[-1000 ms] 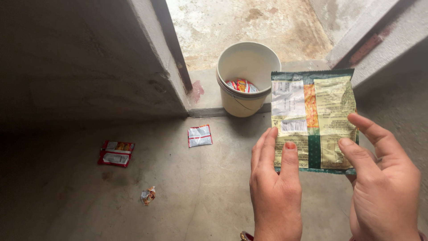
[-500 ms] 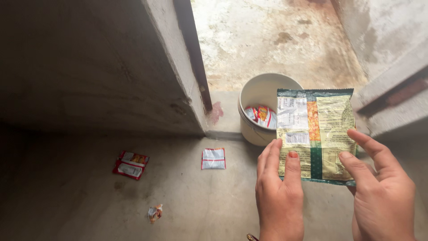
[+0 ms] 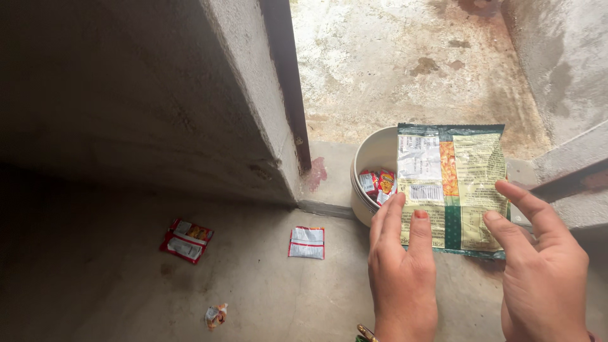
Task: The person picks up food wrappers and other small trash items from the concrete floor by hand and places them into a white plastic bucket.
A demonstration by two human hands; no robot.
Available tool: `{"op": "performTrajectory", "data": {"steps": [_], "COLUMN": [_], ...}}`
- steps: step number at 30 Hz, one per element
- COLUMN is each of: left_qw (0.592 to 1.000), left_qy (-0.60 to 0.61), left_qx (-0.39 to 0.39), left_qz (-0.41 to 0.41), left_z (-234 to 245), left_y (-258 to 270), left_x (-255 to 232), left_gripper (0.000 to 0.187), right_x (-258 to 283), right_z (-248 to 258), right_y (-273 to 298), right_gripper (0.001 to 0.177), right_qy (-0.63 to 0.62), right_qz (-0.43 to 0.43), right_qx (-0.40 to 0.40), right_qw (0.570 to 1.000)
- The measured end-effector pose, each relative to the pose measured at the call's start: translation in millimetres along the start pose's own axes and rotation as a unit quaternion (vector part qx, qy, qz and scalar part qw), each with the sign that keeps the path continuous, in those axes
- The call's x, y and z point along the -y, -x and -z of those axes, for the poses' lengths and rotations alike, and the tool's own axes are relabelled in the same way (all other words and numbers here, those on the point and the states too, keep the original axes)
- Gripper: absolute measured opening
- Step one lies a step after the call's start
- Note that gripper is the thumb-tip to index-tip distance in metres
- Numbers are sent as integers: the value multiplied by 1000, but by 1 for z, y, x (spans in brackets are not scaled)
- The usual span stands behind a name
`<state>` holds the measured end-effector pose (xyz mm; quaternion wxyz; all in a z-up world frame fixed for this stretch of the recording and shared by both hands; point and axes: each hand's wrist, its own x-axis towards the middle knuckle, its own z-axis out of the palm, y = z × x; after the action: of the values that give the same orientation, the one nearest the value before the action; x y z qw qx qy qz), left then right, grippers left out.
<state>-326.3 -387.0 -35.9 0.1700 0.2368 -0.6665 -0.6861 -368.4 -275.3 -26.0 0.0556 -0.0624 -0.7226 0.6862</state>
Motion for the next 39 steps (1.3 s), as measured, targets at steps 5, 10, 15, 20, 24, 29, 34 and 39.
{"op": "performTrajectory", "data": {"steps": [5,10,15,20,24,29,34,39], "left_qw": [999,994,968,977,982,951,945,930], "left_qy": [-17,-14,41,61,97,115,112,79], "left_qx": [-2,33,65,68,88,121,121,102], "left_qz": [30,104,238,193,137,262,282,343], "left_z": [0,12,23,28,23,5,1,12], "left_y": [-26,-49,-76,-99,-119,-150,-170,-159], "left_x": [19,27,22,32,41,45,49,38], "left_gripper": [52,54,61,56,54,54,60,68], "right_x": [-19,-26,-26,-40,-42,-36,-42,-42], "right_z": [-15,-31,-49,-57,-66,-79,-80,-71], "right_y": [-17,-30,-43,-67,-90,-119,-138,-132], "right_gripper": [44,43,43,42,42,41,46,45], "right_qy": [5,66,99,108,83,108,89,62], "right_qz": [-57,-87,-191,-173,-178,-189,-223,-235], "right_qx": [-17,-23,-32,-3,2,-12,-4,-59], "right_qw": [998,994,976,979,980,976,971,968]}}
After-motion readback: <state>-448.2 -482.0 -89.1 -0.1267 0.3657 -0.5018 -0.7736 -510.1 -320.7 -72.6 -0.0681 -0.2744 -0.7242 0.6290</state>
